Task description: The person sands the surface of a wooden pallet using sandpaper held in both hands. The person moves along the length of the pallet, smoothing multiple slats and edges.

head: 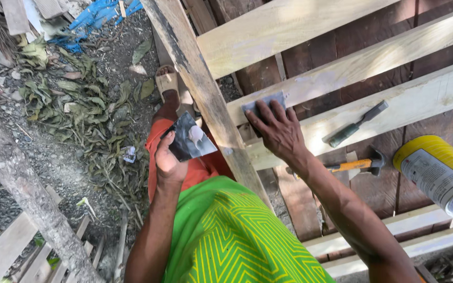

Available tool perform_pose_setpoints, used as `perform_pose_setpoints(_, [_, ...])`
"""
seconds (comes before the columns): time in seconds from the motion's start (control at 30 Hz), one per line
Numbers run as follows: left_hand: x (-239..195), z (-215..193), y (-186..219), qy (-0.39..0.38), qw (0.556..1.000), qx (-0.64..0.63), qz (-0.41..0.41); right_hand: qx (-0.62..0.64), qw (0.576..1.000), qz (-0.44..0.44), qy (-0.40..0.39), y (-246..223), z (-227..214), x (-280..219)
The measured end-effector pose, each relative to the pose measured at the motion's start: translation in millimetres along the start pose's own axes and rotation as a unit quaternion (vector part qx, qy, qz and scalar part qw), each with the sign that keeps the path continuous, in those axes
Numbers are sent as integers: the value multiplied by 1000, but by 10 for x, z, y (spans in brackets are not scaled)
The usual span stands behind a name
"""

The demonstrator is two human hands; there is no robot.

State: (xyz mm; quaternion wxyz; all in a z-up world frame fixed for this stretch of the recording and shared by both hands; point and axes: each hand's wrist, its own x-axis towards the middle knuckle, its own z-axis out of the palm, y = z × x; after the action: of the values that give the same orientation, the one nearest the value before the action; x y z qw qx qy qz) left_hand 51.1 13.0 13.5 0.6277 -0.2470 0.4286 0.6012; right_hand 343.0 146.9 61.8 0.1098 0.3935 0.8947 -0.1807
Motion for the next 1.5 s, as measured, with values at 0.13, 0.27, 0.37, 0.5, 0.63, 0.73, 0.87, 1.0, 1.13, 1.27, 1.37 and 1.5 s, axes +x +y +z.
perform_pose_setpoints(0.13, [-29, -8, 23, -32, 999, 6, -4, -13, 999, -27, -18, 33, 159, -81])
perform_pose_setpoints(0.27, [4, -120, 33, -12, 1000, -13, 8, 21, 999, -19, -20, 1, 120, -195])
perform_pose_setpoints(0.37, [127, -241, 66, -18, 999, -41, 7, 6, 1000, -11, 7, 18, 223, -7])
perform_pose_setpoints(0.5, [8, -190, 108, -8, 1000, -21, -3, 11, 999, -16, -40, -163, 254, -105])
perform_pose_setpoints(0.63, [33, -70, 139, 12, 1000, -5, -7, 34, 997, 73, 22, -99, -41, -256])
perform_pose_setpoints(0.73, [32, -166, 147, -15, 999, -30, -2, 66, 951, 293, 70, 198, -223, -178])
perform_pose_setpoints(0.87, [81, -167, 152, -23, 1000, -12, -6, 110, 919, 376, 35, -21, -30, 172])
perform_pose_setpoints(1.0, [34, -128, 185, 2, 1000, 17, -3, 145, 938, 315, -14, -601, 73, 405])
perform_pose_setpoints(1.13, [45, -98, 221, 15, 1000, 8, -15, 137, 964, 219, -66, -724, 16, 330])
perform_pose_setpoints(1.27, [41, -91, 261, 6, 1000, 9, -15, 124, 983, 135, -29, -684, -17, 161])
perform_pose_setpoints(1.37, [85, -129, 300, 15, 1000, 6, 4, 79, 990, 118, -17, -506, -35, 85])
perform_pose_setpoints(1.5, [56, -119, 299, 20, 1000, 11, 2, 10, 997, 72, -35, -318, 79, 29])
